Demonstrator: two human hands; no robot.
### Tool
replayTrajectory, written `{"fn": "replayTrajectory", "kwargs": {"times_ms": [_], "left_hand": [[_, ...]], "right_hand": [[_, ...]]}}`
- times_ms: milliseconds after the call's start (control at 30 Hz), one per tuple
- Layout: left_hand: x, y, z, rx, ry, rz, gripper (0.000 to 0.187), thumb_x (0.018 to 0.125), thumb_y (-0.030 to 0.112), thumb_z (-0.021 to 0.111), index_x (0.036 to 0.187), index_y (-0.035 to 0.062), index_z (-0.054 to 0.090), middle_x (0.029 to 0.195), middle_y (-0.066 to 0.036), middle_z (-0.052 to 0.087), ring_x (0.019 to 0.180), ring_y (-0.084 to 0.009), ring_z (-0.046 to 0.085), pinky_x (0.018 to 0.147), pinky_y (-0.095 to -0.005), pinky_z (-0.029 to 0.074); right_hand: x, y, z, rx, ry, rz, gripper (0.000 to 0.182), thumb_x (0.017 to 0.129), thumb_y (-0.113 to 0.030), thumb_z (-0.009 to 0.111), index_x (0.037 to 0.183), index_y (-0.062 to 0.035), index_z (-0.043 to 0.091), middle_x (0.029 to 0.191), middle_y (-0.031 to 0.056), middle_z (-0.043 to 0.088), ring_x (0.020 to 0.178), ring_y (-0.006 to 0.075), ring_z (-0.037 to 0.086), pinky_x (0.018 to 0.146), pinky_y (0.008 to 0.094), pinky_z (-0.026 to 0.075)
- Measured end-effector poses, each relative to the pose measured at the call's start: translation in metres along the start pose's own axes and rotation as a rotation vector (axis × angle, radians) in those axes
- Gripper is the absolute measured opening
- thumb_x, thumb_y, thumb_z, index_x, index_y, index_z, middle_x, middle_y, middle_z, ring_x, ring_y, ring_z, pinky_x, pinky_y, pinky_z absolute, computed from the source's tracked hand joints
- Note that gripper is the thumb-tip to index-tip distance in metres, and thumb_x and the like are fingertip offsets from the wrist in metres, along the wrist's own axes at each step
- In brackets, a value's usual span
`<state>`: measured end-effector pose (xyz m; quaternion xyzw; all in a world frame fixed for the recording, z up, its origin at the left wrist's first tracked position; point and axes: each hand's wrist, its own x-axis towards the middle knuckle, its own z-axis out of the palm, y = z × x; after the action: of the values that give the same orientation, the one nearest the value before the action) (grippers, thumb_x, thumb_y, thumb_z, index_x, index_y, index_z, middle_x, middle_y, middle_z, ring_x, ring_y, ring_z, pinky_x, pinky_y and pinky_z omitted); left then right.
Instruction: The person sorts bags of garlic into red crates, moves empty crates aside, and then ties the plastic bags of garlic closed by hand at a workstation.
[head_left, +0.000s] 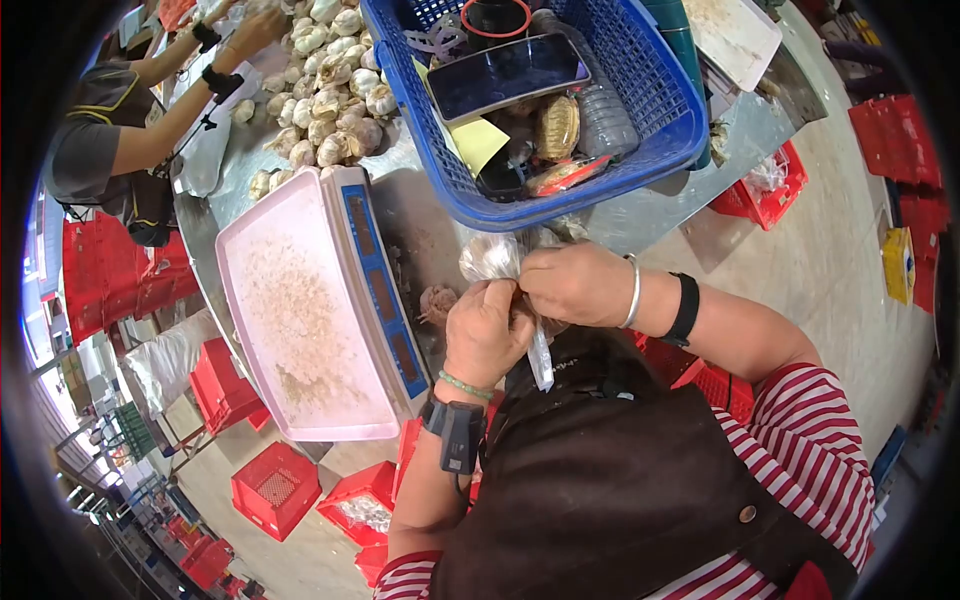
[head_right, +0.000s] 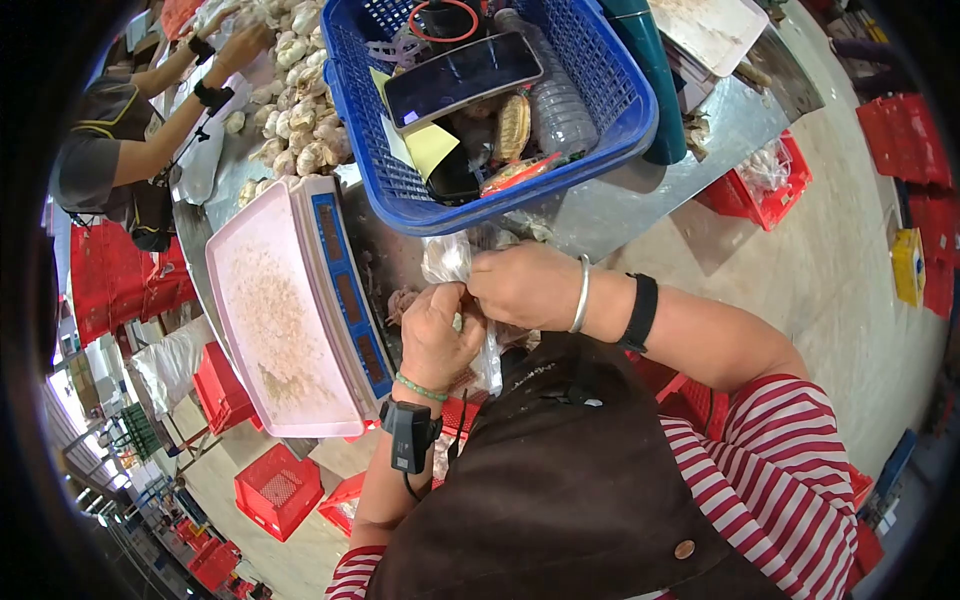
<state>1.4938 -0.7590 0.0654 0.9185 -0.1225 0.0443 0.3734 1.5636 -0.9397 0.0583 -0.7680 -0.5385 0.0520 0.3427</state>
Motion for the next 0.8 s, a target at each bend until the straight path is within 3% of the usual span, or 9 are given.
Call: {"fn": "replayTrajectory", "kwargs": {"times_ms": [133, 200, 233, 333, 400, 467, 533, 567, 800], "left_hand": [[0.000, 0.001, -0.001, 0.019, -0.005, 0.033, 0.016, 0.069, 0.001, 0.064, 0.084, 0.0029, 0.058, 0.075, -0.016, 0.062, 0.070, -0.0357, 0.061, 0.062, -0.0427, 0.050], [-0.002, -0.001, -0.001, 0.028, -0.023, 0.031, 0.015, 0.069, 0.002, 0.063, 0.083, 0.0035, 0.058, 0.075, -0.015, 0.062, 0.071, -0.0354, 0.061, 0.063, -0.0432, 0.050], [-0.005, -0.004, 0.001, -0.001, 0.024, -0.004, 0.014, 0.070, 0.002, 0.063, 0.084, 0.0037, 0.058, 0.076, -0.015, 0.063, 0.071, -0.0352, 0.062, 0.063, -0.0427, 0.051], [-0.011, -0.006, 0.006, -0.042, 0.108, -0.055, 0.013, 0.076, 0.002, 0.065, 0.088, 0.0040, 0.061, 0.078, -0.013, 0.065, 0.073, -0.0340, 0.063, 0.065, -0.0407, 0.051], [-0.014, -0.003, 0.009, -0.281, 0.116, -0.289, 0.015, 0.080, 0.003, 0.067, 0.094, 0.0047, 0.063, 0.080, -0.013, 0.066, 0.074, -0.0330, 0.064, 0.065, -0.0395, 0.052], [-0.008, 0.000, 0.003, -0.223, 0.083, -0.258, 0.016, 0.081, 0.005, 0.069, 0.096, 0.0053, 0.065, 0.081, -0.013, 0.067, 0.074, -0.0318, 0.065, 0.066, -0.0388, 0.052], [-0.003, 0.002, 0.001, -0.109, 0.044, -0.042, 0.015, 0.080, 0.005, 0.069, 0.095, 0.0052, 0.066, 0.082, -0.012, 0.067, 0.075, -0.0312, 0.065, 0.066, -0.0384, 0.052], [-0.002, 0.003, 0.001, -0.107, 0.034, -0.048, 0.015, 0.079, 0.005, 0.070, 0.094, 0.0051, 0.067, 0.082, -0.013, 0.068, 0.076, -0.0309, 0.066, 0.066, -0.0385, 0.052], [-0.002, 0.006, 0.008, -0.066, 0.093, -0.016, 0.012, 0.076, 0.002, 0.069, 0.087, 0.0041, 0.065, 0.078, -0.013, 0.067, 0.075, -0.0316, 0.064, 0.065, -0.0400, 0.051]], "right_hand": [[-0.001, -0.008, 0.014, 0.133, 0.100, 0.289, 0.007, 0.075, -0.011, 0.064, 0.077, -0.0048, 0.064, 0.080, 0.0128, 0.062, 0.071, 0.0307, 0.062, 0.063, 0.0378, 0.052], [-0.005, -0.006, 0.030, 0.337, 0.473, 0.587, 0.008, 0.073, -0.012, 0.065, 0.074, -0.0037, 0.063, 0.079, 0.0136, 0.063, 0.071, 0.0310, 0.063, 0.064, 0.0377, 0.051], [-0.008, -0.009, 0.030, 0.403, 0.484, 0.677, 0.010, 0.073, -0.012, 0.065, 0.078, -0.0028, 0.065, 0.078, 0.0138, 0.065, 0.070, 0.0305, 0.063, 0.064, 0.0363, 0.051], [-0.010, -0.020, 0.028, 0.472, 0.505, 0.684, 0.009, 0.074, -0.007, 0.066, 0.081, -0.0003, 0.066, 0.076, 0.0114, 0.065, 0.066, 0.0221, 0.062, 0.062, 0.0311, 0.049], [-0.012, -0.021, 0.024, 0.444, 0.507, 0.678, 0.009, 0.075, -0.006, 0.067, 0.081, -0.0002, 0.066, 0.077, 0.0113, 0.065, 0.068, 0.0222, 0.063, 0.063, 0.0308, 0.050], [-0.014, -0.019, 0.024, 0.447, 0.522, 0.532, 0.013, 0.074, -0.008, 0.066, 0.084, 0.0000, 0.065, 0.081, 0.0139, 0.065, 0.073, 0.0283, 0.065, 0.066, 0.0332, 0.051], [-0.013, -0.021, 0.023, 0.393, 0.514, 0.493, 0.012, 0.074, -0.007, 0.066, 0.085, 0.0001, 0.064, 0.081, 0.0138, 0.065, 0.073, 0.0282, 0.065, 0.066, 0.0331, 0.052], [-0.014, -0.022, 0.023, 0.336, 0.508, 0.457, 0.012, 0.075, -0.006, 0.066, 0.085, 0.0003, 0.064, 0.081, 0.0138, 0.065, 0.074, 0.0282, 0.065, 0.067, 0.0330, 0.052], [-0.011, -0.031, 0.026, 0.470, 0.553, 0.625, 0.012, 0.077, -0.007, 0.067, 0.086, -0.0005, 0.063, 0.082, 0.0140, 0.065, 0.073, 0.0294, 0.064, 0.068, 0.0341, 0.052]]}}
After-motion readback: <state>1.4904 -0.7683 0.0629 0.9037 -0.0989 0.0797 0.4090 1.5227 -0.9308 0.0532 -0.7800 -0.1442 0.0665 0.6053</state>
